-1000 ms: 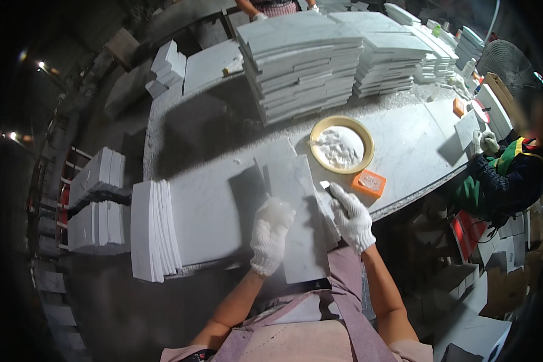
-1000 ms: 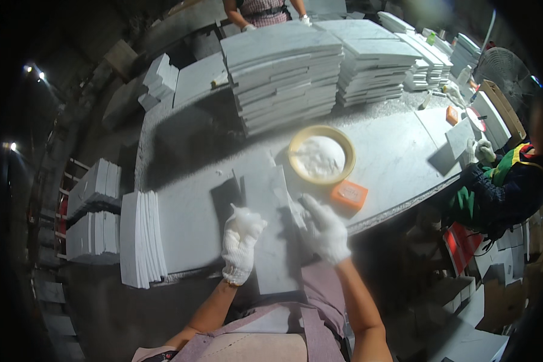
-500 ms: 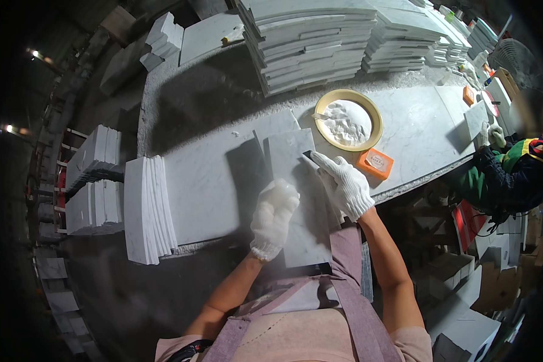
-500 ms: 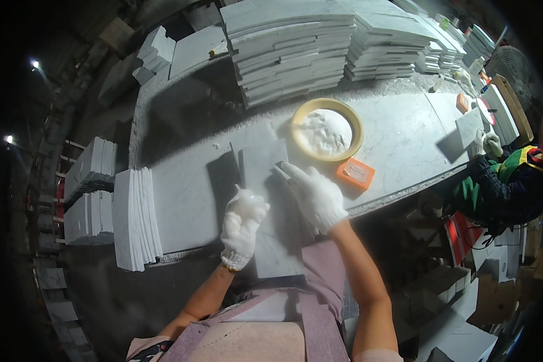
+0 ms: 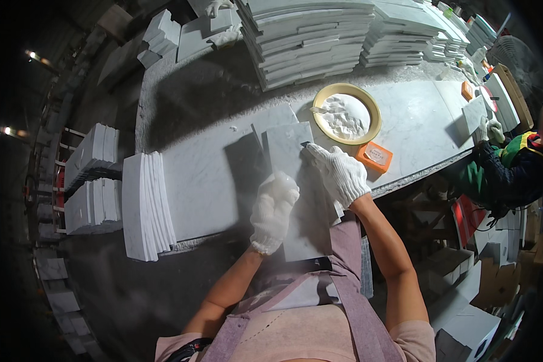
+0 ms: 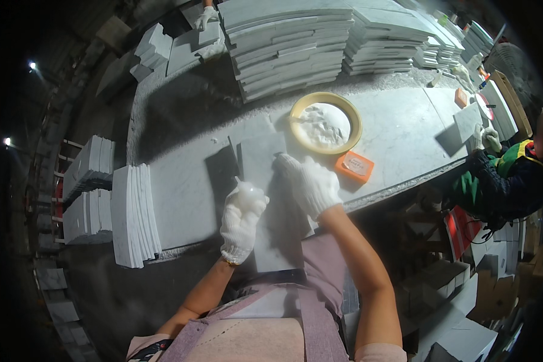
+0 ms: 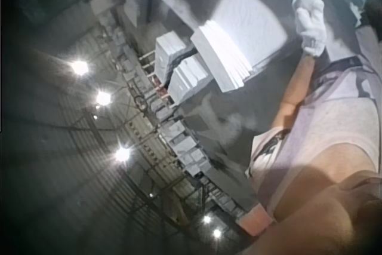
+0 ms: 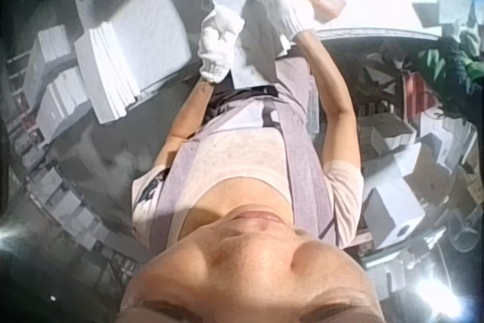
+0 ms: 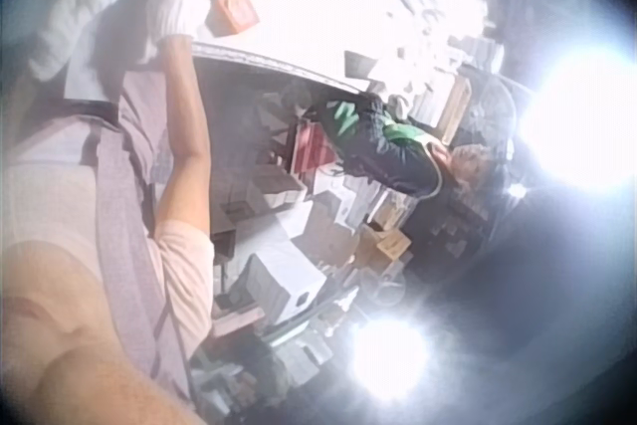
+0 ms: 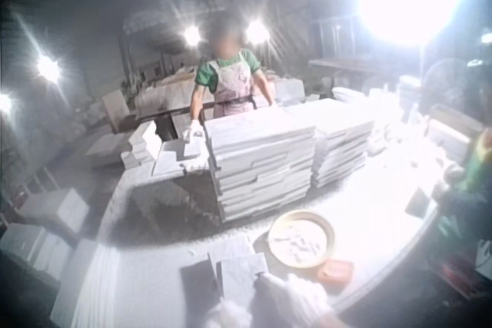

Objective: The person repeatedly scrapes and smooths the edges of rectangular white tiles using a small metal scraper. They pick up tiles from a stack, scrape the edges, and place them back on the stack. A bowl of white powder and an orange sponge are visible on the table.

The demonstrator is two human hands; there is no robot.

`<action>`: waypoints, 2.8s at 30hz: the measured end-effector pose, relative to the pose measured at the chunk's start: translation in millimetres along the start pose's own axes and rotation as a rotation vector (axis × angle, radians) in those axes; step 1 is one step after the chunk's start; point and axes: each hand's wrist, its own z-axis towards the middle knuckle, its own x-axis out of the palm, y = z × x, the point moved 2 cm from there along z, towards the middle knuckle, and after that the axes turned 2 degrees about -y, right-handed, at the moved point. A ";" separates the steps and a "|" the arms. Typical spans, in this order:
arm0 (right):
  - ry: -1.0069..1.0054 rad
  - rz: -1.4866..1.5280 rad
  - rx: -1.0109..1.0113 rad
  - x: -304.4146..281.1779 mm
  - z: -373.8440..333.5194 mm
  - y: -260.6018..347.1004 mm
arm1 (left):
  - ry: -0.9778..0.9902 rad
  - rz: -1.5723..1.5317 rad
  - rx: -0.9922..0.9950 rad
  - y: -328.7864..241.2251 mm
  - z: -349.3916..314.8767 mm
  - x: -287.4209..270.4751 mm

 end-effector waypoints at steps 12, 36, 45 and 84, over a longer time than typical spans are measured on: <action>-0.195 0.693 0.083 9.6 -63.5 -24.7 | -0.078 0.306 0.000 2.4 -1.0 -4.6; -0.345 0.841 0.138 14.4 -108.7 1.7 | -0.187 0.022 -0.023 3.3 -7.4 18.9; -0.322 0.774 0.066 -2.4 -108.4 3.3 | -0.228 0.293 0.001 13.3 -5.6 14.6; -0.132 0.046 -0.033 -8.0 -26.7 9.7 | -0.178 0.155 -0.015 13.7 -15.0 10.5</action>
